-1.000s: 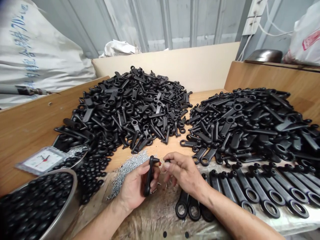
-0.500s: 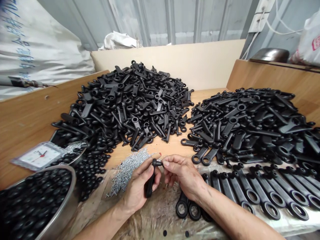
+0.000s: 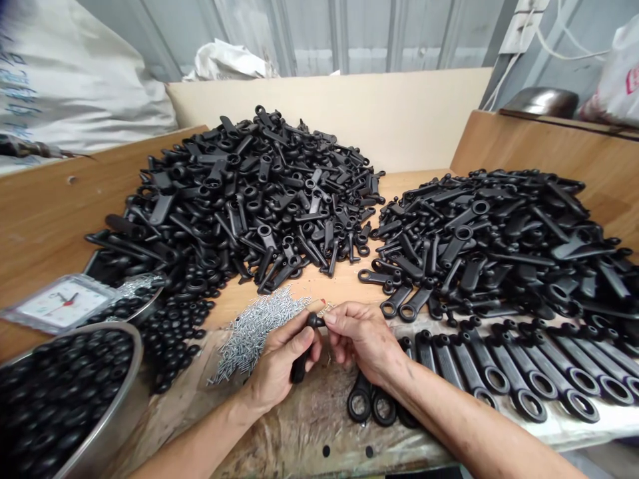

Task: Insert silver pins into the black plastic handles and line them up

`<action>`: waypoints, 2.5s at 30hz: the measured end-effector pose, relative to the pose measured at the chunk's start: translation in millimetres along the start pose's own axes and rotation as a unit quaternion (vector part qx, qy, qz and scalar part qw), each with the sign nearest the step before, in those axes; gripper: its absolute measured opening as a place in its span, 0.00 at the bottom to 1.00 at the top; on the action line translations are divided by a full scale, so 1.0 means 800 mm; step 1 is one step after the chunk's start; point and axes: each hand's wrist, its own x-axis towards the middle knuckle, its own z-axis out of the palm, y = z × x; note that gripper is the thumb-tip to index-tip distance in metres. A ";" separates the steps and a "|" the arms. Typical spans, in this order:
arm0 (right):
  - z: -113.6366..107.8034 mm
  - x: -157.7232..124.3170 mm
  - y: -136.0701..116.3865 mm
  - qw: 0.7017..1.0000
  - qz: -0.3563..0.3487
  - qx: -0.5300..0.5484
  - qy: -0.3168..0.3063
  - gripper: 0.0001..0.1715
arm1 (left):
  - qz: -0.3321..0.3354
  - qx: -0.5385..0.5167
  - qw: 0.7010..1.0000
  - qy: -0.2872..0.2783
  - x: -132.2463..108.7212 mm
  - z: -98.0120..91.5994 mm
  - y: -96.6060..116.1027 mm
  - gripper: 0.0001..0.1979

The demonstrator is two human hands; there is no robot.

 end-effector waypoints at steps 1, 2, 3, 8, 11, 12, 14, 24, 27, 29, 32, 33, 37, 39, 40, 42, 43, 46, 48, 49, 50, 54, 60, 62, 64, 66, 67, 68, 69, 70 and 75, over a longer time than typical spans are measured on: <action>0.000 0.000 0.001 1.000 -0.003 -0.008 0.005 0.16 | -0.009 -0.005 1.000 -0.004 0.000 0.000 0.001 0.31; -0.001 0.000 0.002 1.000 -0.005 -0.015 0.009 0.16 | -0.015 -0.009 1.000 -0.008 0.000 0.000 0.001 0.31; -0.001 0.001 0.002 1.000 -0.006 -0.021 0.013 0.16 | -0.018 -0.010 1.000 -0.011 0.000 0.000 0.002 0.32; -0.002 0.003 0.002 0.999 0.008 -0.041 0.019 0.14 | 0.020 0.055 0.998 -0.018 -0.002 0.000 0.006 0.31; 0.002 0.002 -0.001 0.997 -0.009 -0.072 0.030 0.13 | 0.031 0.081 0.996 -0.015 -0.002 -0.001 0.007 0.29; 0.003 0.000 -0.003 0.996 -0.022 -0.085 0.031 0.13 | 0.029 0.078 0.996 -0.015 -0.002 -0.001 0.007 0.30; 0.005 -0.003 -0.009 0.992 -0.047 -0.114 0.021 0.14 | 0.022 0.054 0.998 -0.016 -0.002 0.000 0.007 0.30; -0.011 -0.004 -0.021 0.938 -0.147 -0.305 -0.070 0.14 | -0.097 -0.169 0.980 -0.043 0.006 0.011 0.008 0.15; -0.014 -0.008 -0.025 0.879 -0.220 -0.417 -0.065 0.10 | -0.122 -0.113 0.984 -0.065 0.004 0.011 0.006 0.22; -0.018 -0.011 -0.033 0.836 -0.233 -0.494 -0.057 0.10 | -0.085 0.002 0.995 -0.047 0.003 0.008 0.007 0.21; -0.023 -0.012 -0.045 0.761 -0.212 -0.613 -0.019 0.10 | 0.013 0.184 0.982 0.030 0.006 -0.002 0.007 0.19; -0.023 -0.012 -0.048 0.737 -0.195 -0.647 -0.015 0.10 | 0.030 0.226 0.973 0.046 0.007 -0.005 0.007 0.19; -0.021 -0.006 -0.053 0.672 -0.096 -0.733 -0.045 0.10 | 0.021 0.319 0.947 -0.006 0.008 -0.011 0.005 0.17; -0.019 -0.004 -0.051 0.659 -0.066 -0.748 -0.047 0.10 | 0.001 0.362 0.930 -0.068 0.006 -0.010 0.005 0.15; -0.018 -0.003 -0.049 0.658 -0.064 -0.749 -0.047 0.10 | -0.010 0.385 0.918 -0.096 0.004 -0.008 0.005 0.14; -0.016 -0.002 -0.045 0.653 -0.073 -0.752 -0.048 0.08 | -0.028 0.424 0.896 -0.128 0.001 -0.005 0.007 0.10; -0.016 -0.001 -0.044 0.646 -0.079 -0.757 -0.047 0.08 | -0.036 0.441 0.887 -0.136 -0.001 -0.003 0.009 0.09; -0.015 -0.001 -0.045 0.620 -0.088 -0.778 -0.045 0.07 | -0.052 0.468 0.870 -0.145 -0.006 0.005 0.015 0.10; -0.015 -0.003 -0.051 0.620 -0.088 -0.777 -0.063 0.07 | -0.059 0.477 0.866 -0.137 -0.008 0.012 0.016 0.16; -0.017 -0.004 -0.055 0.626 -0.085 -0.772 -0.075 0.07 | -0.062 0.481 0.866 -0.125 -0.009 0.014 0.015 0.18; -0.019 -0.006 -0.061 0.632 -0.080 -0.766 -0.084 0.08 | -0.063 0.483 0.866 -0.110 -0.010 0.017 0.013 0.20; -0.031 -0.015 -0.081 0.613 -0.065 -0.782 -0.092 0.07 | -0.063 0.453 0.886 -0.069 -0.010 0.019 0.001 0.21; -0.038 -0.014 -0.077 0.519 -0.038 -0.844 -0.127 0.04 | -0.068 0.386 0.918 -0.055 -0.009 0.015 -0.003 0.20; -0.034 -0.011 -0.071 0.502 -0.029 -0.855 -0.127 0.06 | -0.049 0.414 0.906 -0.077 -0.009 0.015 -0.002 0.18; -0.028 -0.009 -0.067 0.495 -0.024 -0.859 -0.127 0.07 | -0.013 0.450 0.887 -0.107 -0.012 0.016 -0.002 0.15; -0.023 -0.008 -0.065 0.494 -0.021 -0.859 -0.133 0.08 | 0.035 0.483 0.865 -0.130 -0.014 0.015 -0.005 0.15; -0.021 -0.007 -0.065 0.495 -0.018 -0.858 -0.136 0.09 | 0.055 0.497 0.855 -0.138 -0.015 0.014 -0.006 0.15; -0.019 -0.007 -0.065 0.496 -0.017 -0.857 -0.140 0.09 | 0.070 0.509 0.846 -0.145 -0.016 0.013 -0.008 0.16; -0.018 -0.008 -0.065 0.497 -0.017 -0.855 -0.144 0.09 | 0.078 0.519 0.837 -0.154 -0.017 0.012 -0.010 0.17; -0.018 -0.008 -0.064 0.499 -0.017 -0.854 -0.146 0.09 | 0.083 0.526 0.831 -0.162 -0.018 0.011 -0.011 0.17; -0.022 -0.007 -0.062 0.521 -0.049 -0.838 -0.156 0.10 | 0.088 0.549 0.809 -0.191 -0.018 0.011 -0.007 0.20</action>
